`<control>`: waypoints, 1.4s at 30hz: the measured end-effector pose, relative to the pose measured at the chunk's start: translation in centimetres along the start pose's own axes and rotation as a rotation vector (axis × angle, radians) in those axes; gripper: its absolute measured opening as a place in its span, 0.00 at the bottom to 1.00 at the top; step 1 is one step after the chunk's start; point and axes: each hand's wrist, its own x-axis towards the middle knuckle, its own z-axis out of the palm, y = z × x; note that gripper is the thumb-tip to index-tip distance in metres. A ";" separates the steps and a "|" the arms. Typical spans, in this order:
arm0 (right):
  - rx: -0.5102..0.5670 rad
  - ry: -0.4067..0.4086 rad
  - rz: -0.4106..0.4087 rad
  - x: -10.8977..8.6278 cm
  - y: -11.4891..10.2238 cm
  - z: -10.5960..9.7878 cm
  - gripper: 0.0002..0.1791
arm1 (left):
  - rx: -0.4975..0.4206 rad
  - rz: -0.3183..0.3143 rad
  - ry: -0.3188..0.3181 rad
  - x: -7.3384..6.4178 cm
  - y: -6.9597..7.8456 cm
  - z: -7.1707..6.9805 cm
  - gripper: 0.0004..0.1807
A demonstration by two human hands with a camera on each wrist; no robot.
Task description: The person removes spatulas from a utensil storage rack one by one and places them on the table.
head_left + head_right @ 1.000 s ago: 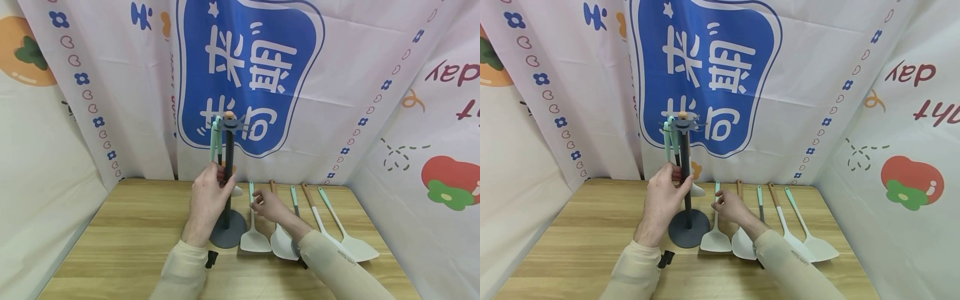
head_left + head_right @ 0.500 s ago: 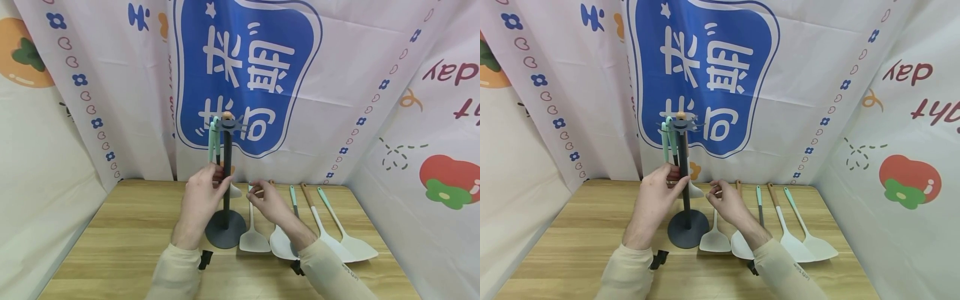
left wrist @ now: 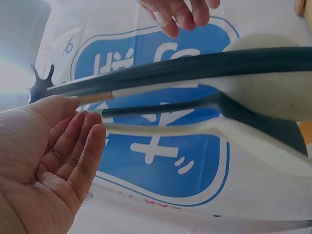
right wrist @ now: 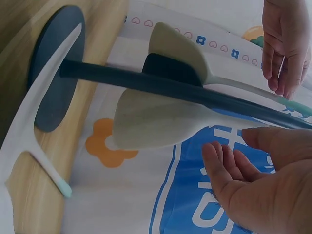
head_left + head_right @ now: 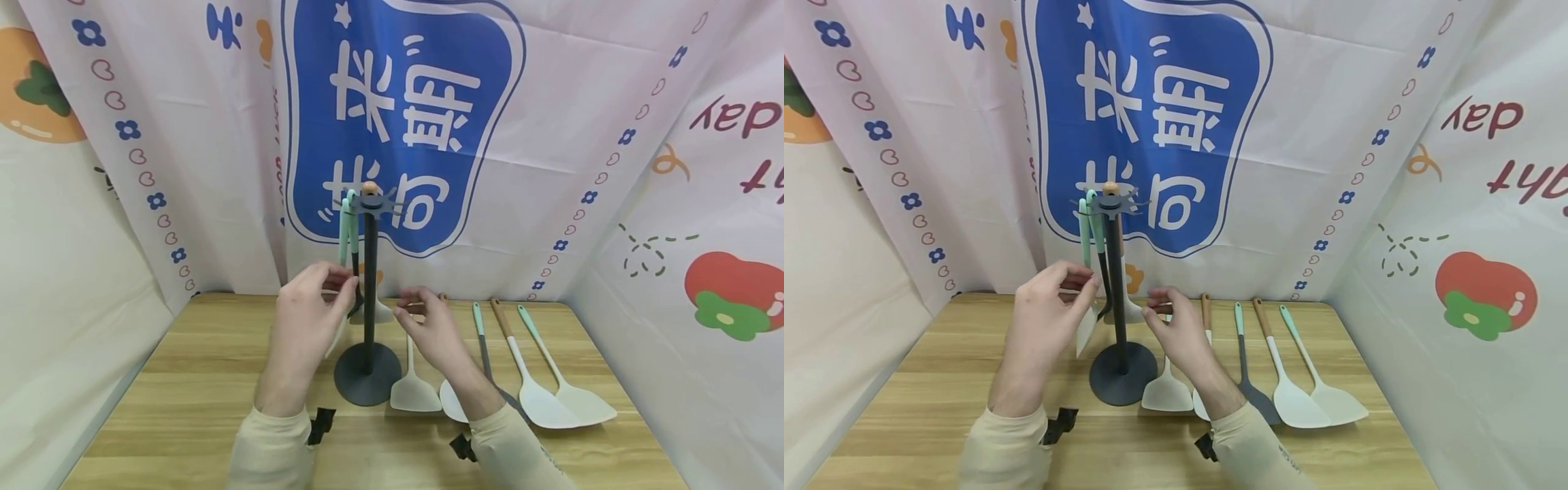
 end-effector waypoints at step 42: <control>0.033 0.162 -0.041 -0.2 -1.2 7.0 0.15 | -0.080 -0.073 -0.060 1.1 -3.2 0.5 0.17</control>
